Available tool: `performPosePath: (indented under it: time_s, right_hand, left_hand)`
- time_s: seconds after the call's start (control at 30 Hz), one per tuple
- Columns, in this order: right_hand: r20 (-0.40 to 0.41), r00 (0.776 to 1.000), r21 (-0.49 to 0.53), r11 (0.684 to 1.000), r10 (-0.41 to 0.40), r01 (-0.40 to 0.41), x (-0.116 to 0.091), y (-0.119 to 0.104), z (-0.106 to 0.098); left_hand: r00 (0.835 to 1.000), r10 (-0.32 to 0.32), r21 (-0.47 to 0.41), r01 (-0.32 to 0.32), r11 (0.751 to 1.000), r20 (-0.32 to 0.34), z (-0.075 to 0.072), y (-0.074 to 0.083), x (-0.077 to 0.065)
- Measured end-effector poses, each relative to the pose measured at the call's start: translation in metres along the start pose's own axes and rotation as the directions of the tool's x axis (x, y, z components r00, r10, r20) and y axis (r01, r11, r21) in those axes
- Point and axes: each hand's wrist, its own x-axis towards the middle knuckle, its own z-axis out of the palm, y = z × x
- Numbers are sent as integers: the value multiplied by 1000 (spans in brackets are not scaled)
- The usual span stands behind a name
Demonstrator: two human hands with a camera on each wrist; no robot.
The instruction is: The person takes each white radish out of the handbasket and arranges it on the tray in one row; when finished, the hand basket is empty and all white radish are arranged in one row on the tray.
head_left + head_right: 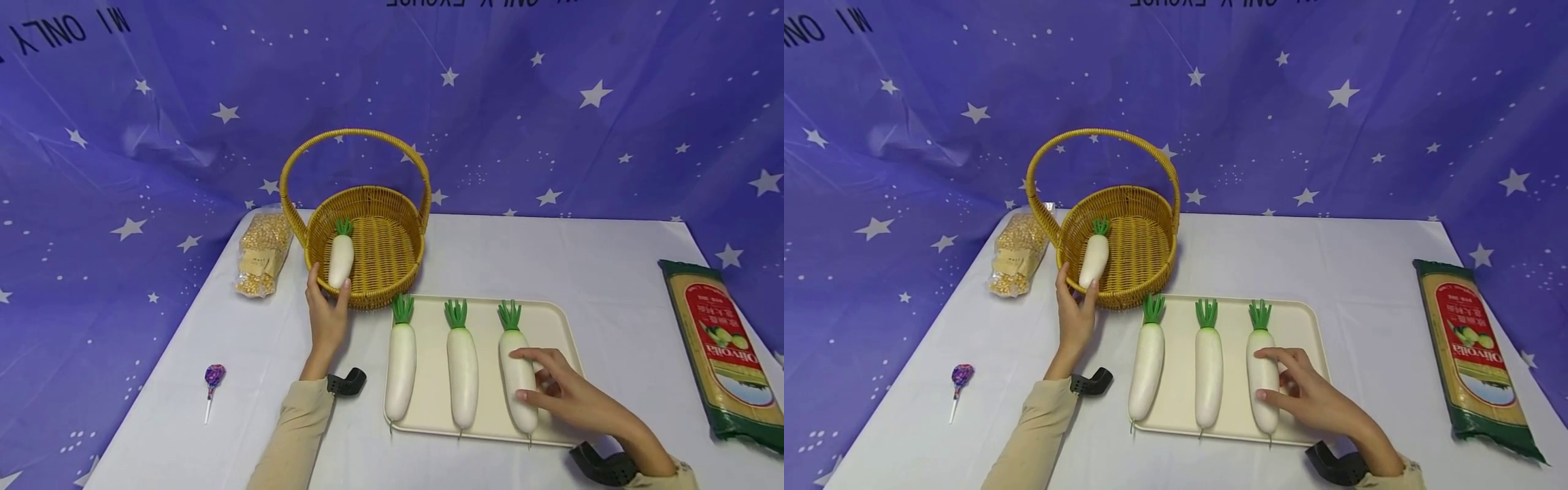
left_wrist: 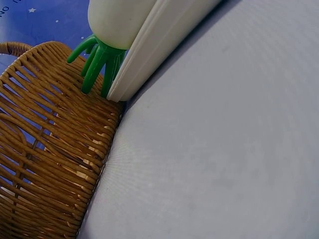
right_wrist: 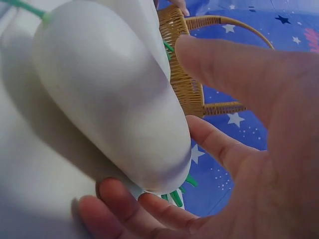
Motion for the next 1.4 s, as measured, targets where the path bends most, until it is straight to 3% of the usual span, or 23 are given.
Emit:
performPosePath:
  time_s: [0.4, 0.63, 1.1, 1.4]
  right_hand:
    - [-28, 999, -35, 999, 23, -24, 3, -5, 4]
    - [-46, 999, -32, 999, -3, 2, 4, -5, 6]
    - [-189, 980, -66, 997, -58, 46, 11, -5, 20]
    - [-198, 980, -87, 996, 11, -29, 11, -9, 23]
  left_hand:
    - [1000, 3, -5, -3, 1000, 2, 0, 0, 1]
    - [1000, -5, 1, 5, 1000, 1, 0, 0, 1]
    - [1000, -8, -4, 8, 1000, 5, 0, 0, 0]
    - [1000, -7, -3, 7, 1000, -3, 1, 0, 0]
